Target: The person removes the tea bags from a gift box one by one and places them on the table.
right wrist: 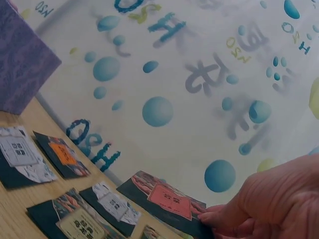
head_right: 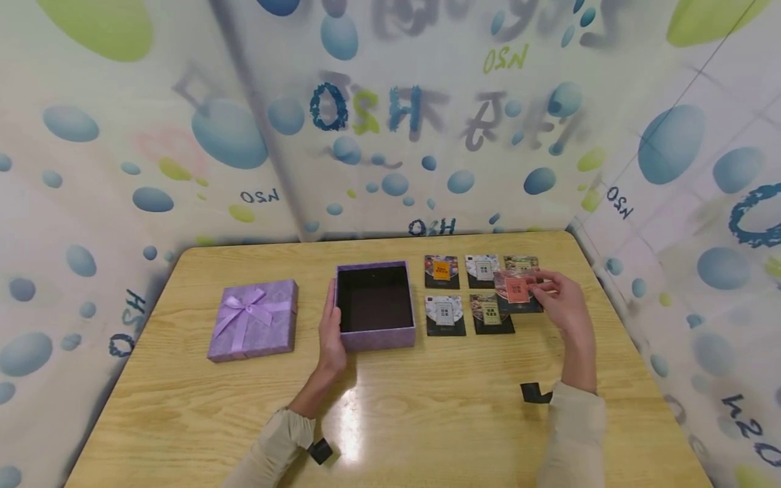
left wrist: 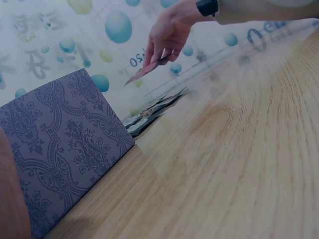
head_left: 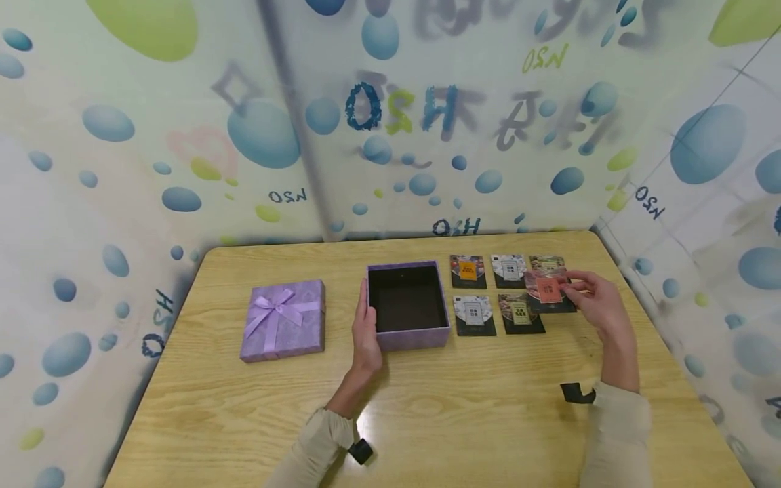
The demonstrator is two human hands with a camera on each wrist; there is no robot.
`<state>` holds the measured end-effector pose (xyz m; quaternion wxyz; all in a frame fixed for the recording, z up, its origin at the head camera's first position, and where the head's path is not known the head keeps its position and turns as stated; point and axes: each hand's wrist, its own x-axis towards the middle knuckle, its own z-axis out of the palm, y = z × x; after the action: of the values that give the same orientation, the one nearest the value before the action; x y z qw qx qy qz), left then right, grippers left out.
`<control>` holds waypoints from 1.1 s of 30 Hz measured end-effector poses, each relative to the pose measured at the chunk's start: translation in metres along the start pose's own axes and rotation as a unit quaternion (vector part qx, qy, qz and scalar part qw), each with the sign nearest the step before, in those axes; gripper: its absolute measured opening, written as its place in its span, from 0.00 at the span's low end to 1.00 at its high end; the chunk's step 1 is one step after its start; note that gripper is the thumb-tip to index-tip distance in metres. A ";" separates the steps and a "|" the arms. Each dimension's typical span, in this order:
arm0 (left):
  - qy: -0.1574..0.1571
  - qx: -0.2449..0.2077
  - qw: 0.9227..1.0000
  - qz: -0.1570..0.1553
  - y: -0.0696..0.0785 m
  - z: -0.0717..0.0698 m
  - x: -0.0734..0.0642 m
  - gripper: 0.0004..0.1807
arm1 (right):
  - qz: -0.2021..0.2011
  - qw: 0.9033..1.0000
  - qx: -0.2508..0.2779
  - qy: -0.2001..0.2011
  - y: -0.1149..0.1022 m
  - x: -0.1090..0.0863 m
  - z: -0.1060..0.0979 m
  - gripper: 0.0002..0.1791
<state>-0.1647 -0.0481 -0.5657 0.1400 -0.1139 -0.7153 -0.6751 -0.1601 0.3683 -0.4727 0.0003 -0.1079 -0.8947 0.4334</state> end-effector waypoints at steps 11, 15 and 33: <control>-0.008 -0.014 1.000 0.010 0.001 -0.001 0.000 0.31 | 0.053 0.998 -0.017 0.005 0.022 0.004 -0.005 0.26; -0.009 -0.017 1.000 0.010 0.002 0.000 0.000 0.31 | 0.061 0.998 -0.019 0.003 0.029 0.004 -0.006 0.26; -0.008 -0.005 1.000 0.011 -0.001 -0.001 0.000 0.31 | 0.113 0.993 -0.008 -0.022 0.047 0.008 -0.005 0.28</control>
<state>-0.1651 -0.0488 -0.5665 0.1417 -0.1277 -0.7118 -0.6760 -0.1582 0.4021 -0.5063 -0.0690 -0.1989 -0.8802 0.4254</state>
